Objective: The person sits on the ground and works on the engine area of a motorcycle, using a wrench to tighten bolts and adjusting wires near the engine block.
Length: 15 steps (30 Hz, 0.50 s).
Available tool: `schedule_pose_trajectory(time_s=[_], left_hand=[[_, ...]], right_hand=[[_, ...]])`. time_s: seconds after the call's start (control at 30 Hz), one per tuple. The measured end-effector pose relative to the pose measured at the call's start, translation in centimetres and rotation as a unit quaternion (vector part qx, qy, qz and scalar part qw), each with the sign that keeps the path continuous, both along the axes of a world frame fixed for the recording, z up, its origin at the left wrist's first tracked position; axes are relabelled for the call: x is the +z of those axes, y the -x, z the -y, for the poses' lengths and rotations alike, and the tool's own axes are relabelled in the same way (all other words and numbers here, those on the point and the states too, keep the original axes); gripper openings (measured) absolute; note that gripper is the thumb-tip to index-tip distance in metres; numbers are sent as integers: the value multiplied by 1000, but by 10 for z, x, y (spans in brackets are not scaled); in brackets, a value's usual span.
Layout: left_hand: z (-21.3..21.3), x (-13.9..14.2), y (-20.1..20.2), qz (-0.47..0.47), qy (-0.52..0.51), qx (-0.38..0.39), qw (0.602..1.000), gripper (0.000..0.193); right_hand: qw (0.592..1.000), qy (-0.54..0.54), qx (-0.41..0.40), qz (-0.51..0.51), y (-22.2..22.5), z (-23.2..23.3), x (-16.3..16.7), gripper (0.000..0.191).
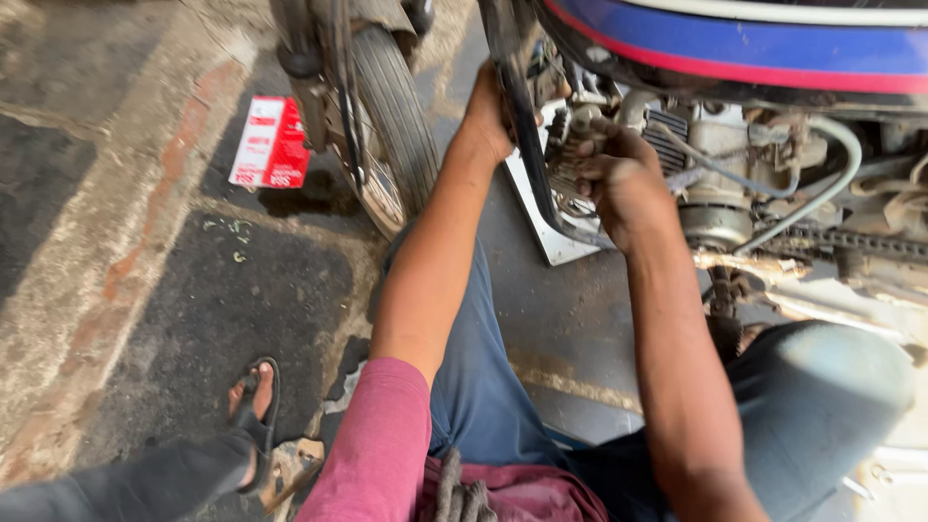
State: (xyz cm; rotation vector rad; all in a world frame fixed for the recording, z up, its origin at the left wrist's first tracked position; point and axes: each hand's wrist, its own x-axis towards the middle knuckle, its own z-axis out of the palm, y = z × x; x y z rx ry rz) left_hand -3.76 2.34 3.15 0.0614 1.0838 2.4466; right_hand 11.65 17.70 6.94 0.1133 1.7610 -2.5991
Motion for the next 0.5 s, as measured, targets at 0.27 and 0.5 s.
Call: schedule_pose_trajectory(time_s=[0.27, 0.5], left_hand=[[9, 1, -10, -34, 102, -11, 994, 59], [2, -3, -16, -27, 111, 4, 993, 58]], right_hand=[[990, 138, 10, -35, -35, -6, 4, 42], [990, 92, 3, -105, -32, -8, -12, 18]])
